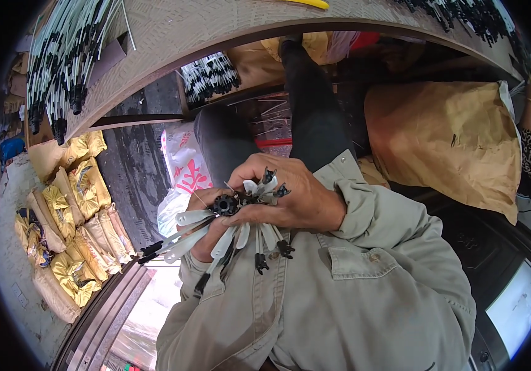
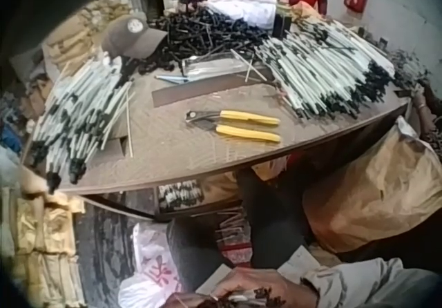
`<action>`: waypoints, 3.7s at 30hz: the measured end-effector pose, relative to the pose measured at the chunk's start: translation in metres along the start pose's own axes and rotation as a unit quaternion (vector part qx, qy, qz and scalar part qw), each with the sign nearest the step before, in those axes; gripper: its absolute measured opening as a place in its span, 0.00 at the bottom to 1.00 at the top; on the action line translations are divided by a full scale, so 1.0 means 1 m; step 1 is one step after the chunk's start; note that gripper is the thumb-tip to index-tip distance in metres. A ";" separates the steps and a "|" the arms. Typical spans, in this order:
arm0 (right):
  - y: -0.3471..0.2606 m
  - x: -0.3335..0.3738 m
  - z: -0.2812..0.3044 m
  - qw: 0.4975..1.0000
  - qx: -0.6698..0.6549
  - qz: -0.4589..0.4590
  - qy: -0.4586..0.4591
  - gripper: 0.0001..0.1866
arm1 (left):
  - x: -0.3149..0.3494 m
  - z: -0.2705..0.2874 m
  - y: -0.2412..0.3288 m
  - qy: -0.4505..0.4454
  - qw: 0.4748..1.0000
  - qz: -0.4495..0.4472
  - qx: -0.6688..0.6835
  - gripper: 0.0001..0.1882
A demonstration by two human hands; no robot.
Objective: The recorder is assembling bundles of wires and crimping components onto them at a manufacturing workstation.
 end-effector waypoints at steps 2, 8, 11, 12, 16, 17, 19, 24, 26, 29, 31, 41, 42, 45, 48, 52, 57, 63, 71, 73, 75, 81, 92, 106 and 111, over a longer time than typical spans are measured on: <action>-0.002 0.001 -0.001 1.000 -0.001 -0.014 0.007 0.19 | 0.000 0.000 0.002 0.019 0.999 0.002 -0.045 0.17; -0.001 0.001 0.005 0.997 -0.050 -0.047 -0.025 0.16 | 0.002 0.002 0.001 0.001 1.000 0.010 0.014 0.17; 0.002 0.003 0.004 0.997 -0.059 -0.042 -0.018 0.15 | 0.003 -0.001 -0.001 -0.001 1.000 0.008 0.025 0.17; 0.002 0.003 0.004 0.999 -0.046 -0.018 -0.020 0.15 | 0.004 -0.002 -0.001 0.001 1.000 -0.003 0.028 0.17; 0.002 0.002 0.005 0.997 -0.068 -0.040 -0.017 0.15 | 0.004 0.002 -0.004 -0.017 0.999 0.027 0.010 0.16; 0.003 0.003 0.005 0.998 -0.064 -0.028 -0.009 0.16 | 0.006 0.001 -0.009 -0.031 0.999 0.025 0.013 0.20; 0.006 0.002 0.005 0.998 -0.062 -0.014 -0.005 0.16 | 0.006 0.000 -0.009 -0.041 0.999 0.022 0.015 0.24; 0.007 -0.002 0.009 0.994 -0.071 0.055 -0.066 0.18 | 0.000 0.018 -0.021 -0.135 0.954 0.044 0.263 0.40; 0.007 -0.004 0.009 0.990 -0.065 0.083 -0.089 0.18 | -0.012 0.037 -0.027 -0.310 0.890 0.003 0.333 0.39; 0.006 -0.008 0.006 0.983 -0.064 0.122 -0.120 0.18 | -0.033 0.054 -0.048 -0.390 0.783 0.071 0.480 0.21; 0.007 -0.010 0.004 0.982 -0.052 0.130 -0.124 0.19 | -0.052 0.058 -0.043 -0.427 0.821 0.127 0.358 0.13; 0.003 -0.010 0.009 0.981 -0.061 0.098 -0.155 0.18 | -0.060 0.042 -0.017 -0.450 0.877 -0.022 0.165 0.10; 0.003 -0.010 0.009 0.980 -0.070 0.095 -0.161 0.17 | -0.059 0.042 -0.015 -0.449 0.878 -0.021 0.166 0.10; 0.004 -0.011 0.009 0.978 -0.079 0.095 -0.167 0.17 | -0.056 0.042 -0.013 -0.425 0.893 -0.021 0.148 0.11; 0.008 -0.011 0.008 0.980 -0.080 0.100 -0.155 0.18 | -0.054 0.042 -0.014 -0.402 0.904 -0.027 0.146 0.11; 0.008 -0.007 0.008 0.982 -0.077 0.102 -0.140 0.18 | -0.052 0.038 -0.013 -0.396 0.908 -0.021 0.136 0.12; 0.008 -0.005 0.008 0.980 -0.088 0.089 -0.152 0.17 | -0.049 0.037 -0.021 -0.380 0.913 -0.019 0.146 0.13; 0.005 -0.009 0.007 0.968 -0.125 0.098 -0.192 0.16 | -0.057 0.031 -0.023 -0.445 0.874 0.001 0.194 0.13; 0.004 -0.012 0.017 0.972 -0.085 0.011 -0.217 0.19 | -0.078 0.034 -0.020 -0.485 0.847 0.163 0.140 0.12; 0.002 -0.016 0.017 0.967 -0.217 -0.054 -0.122 0.22 | -0.087 0.038 -0.035 -0.505 0.838 0.178 0.107 0.13; 0.005 -0.023 0.024 0.974 -0.141 -0.039 -0.171 0.20 | -0.091 0.038 -0.048 -0.541 0.826 0.131 0.088 0.15; -0.003 -0.032 0.036 0.973 -0.088 0.002 -0.212 0.15 | -0.092 0.058 -0.041 -0.299 0.950 0.088 0.002 0.11; 0.009 -0.044 0.002 0.997 0.019 -0.022 0.074 0.14 | -0.003 -0.023 -0.007 0.174 0.981 -0.002 -0.085 0.26; -0.001 -0.010 0.009 0.996 0.082 0.012 0.042 0.16 | -0.015 -0.025 -0.017 0.058 0.972 -0.121 -0.195 0.21; -0.001 -0.007 0.015 0.998 0.062 0.000 0.033 0.18 | -0.014 -0.028 -0.012 0.063 0.993 -0.043 -0.095 0.21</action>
Point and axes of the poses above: each hand's wrist, its own x-axis away from the middle knuckle, its own z-axis out of the back of the hand, y = z × x, the point moved 1 cm from there along -x, towards the middle knuckle, and after that the axes turned 12 degrees about -y, right-handed, at the moved point
